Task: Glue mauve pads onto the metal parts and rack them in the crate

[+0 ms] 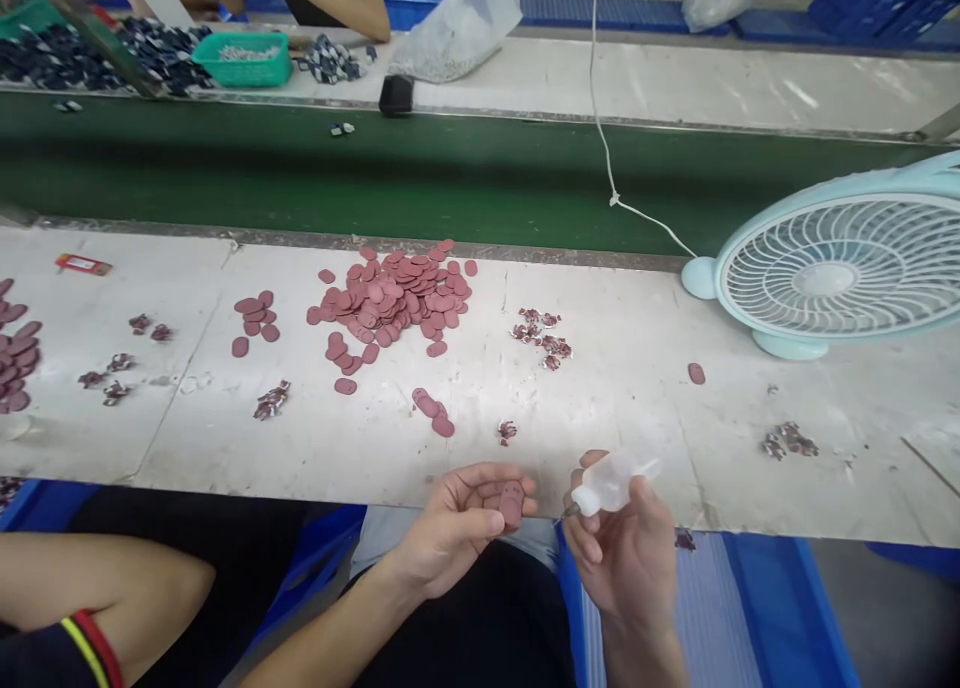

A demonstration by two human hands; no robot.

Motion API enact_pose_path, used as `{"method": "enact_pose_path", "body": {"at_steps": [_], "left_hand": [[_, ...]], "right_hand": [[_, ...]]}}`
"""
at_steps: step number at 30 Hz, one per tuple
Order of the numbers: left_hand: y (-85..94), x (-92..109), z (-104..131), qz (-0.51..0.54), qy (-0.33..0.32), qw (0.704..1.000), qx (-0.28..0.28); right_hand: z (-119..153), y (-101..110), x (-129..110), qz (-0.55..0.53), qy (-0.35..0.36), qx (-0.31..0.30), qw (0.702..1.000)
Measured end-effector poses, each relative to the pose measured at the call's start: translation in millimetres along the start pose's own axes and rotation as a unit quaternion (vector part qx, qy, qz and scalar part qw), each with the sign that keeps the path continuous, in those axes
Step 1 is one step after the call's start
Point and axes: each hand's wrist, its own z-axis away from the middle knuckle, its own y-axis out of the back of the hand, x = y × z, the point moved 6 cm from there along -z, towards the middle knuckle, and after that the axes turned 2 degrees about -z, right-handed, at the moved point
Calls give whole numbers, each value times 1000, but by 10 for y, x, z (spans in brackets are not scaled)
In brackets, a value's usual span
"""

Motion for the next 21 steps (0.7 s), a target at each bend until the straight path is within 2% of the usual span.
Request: {"method": "enact_pose_path", "body": {"at_steps": [5,10,15,21], "left_hand": [[-8,-65,-21,-18,8,1000,-10],[-17,-72,-46,-56,-40,998,2],[-13,-71,-27,-26,-48,998,39],[8,-113,1,-22,-28,998,43]], "right_hand": [[-13,53,-35,8,12,6,1000],[98,-43,-153,60,106,21,992],[240,-172,-142,130,196,51,971],[286,-183,-88,214,281,94,931]]}}
